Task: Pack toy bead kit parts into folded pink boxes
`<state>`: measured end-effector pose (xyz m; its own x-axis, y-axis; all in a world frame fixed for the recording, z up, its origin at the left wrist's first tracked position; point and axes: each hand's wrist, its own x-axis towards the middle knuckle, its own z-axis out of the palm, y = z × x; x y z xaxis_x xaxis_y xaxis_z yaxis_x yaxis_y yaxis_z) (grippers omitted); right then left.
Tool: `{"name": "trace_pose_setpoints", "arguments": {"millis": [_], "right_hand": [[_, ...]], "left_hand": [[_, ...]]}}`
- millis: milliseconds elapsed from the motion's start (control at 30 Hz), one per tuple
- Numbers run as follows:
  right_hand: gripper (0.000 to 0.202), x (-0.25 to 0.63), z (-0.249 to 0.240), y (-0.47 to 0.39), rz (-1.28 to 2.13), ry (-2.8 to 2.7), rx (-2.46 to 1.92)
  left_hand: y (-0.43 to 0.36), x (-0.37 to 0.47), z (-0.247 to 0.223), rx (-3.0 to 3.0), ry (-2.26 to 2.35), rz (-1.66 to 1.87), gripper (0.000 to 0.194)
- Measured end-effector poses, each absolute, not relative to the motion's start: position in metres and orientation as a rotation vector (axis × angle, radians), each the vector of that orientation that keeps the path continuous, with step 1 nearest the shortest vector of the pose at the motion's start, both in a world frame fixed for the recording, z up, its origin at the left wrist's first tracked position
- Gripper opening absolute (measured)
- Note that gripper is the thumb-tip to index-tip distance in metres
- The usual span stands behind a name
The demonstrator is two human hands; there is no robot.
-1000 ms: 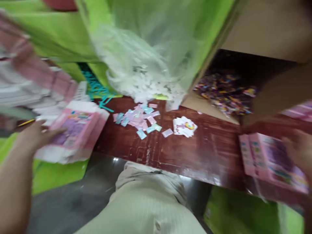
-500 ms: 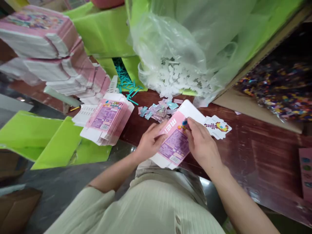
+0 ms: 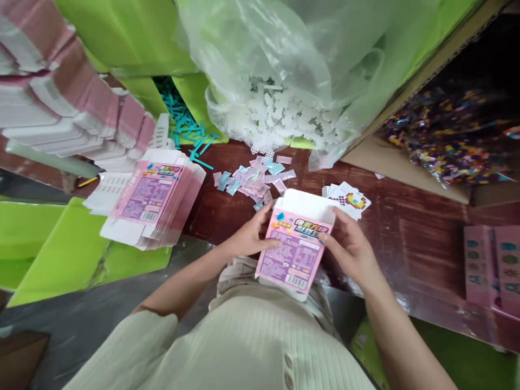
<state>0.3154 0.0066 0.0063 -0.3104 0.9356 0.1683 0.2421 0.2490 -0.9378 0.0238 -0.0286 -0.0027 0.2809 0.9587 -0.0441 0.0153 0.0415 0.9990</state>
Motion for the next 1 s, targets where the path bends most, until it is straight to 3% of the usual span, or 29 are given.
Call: {"name": "trace_pose_setpoints", "arguments": {"millis": [67,100,233,300,467,600,733,867,1000], "right_hand": [[0.064,0.324,-0.004,0.007,1.336,-1.673,-1.073],[0.059,0.327,-0.005,0.008,1.372,-1.692,-1.08],[0.034,0.336,0.004,0.015,1.263,-1.913,-1.056],[0.03,0.336,0.006,0.016,1.112,-1.902,-1.075],[0.039,0.328,0.008,0.016,1.041,-1.776,-1.062],[0.017,0.322,0.026,0.021,1.216,-1.776,-1.045],[0.019,0.317,0.037,0.027,1.325,-1.519,-1.282],[0.02,0.327,0.031,0.028,1.42,-1.545,-1.256],[0.02,0.341,0.03,0.028,1.456,-1.668,-1.129]], "left_hand": [[-0.022,0.016,-0.007,1.404,0.952,0.901,0.101],[-0.019,0.014,-0.007,1.449,0.936,0.858,0.099],[-0.005,0.019,0.002,1.594,0.991,0.866,0.044],[0.0,0.027,0.006,1.608,1.112,0.989,0.026],[0.002,0.042,0.012,1.435,1.128,1.169,0.037],[0.006,0.047,0.025,1.46,1.179,1.069,0.027],[0.009,0.053,0.041,1.355,1.286,1.0,0.024],[0.005,0.053,0.047,1.475,1.175,0.962,0.021],[-0.001,0.052,0.04,1.7,1.127,1.045,0.038]]}}
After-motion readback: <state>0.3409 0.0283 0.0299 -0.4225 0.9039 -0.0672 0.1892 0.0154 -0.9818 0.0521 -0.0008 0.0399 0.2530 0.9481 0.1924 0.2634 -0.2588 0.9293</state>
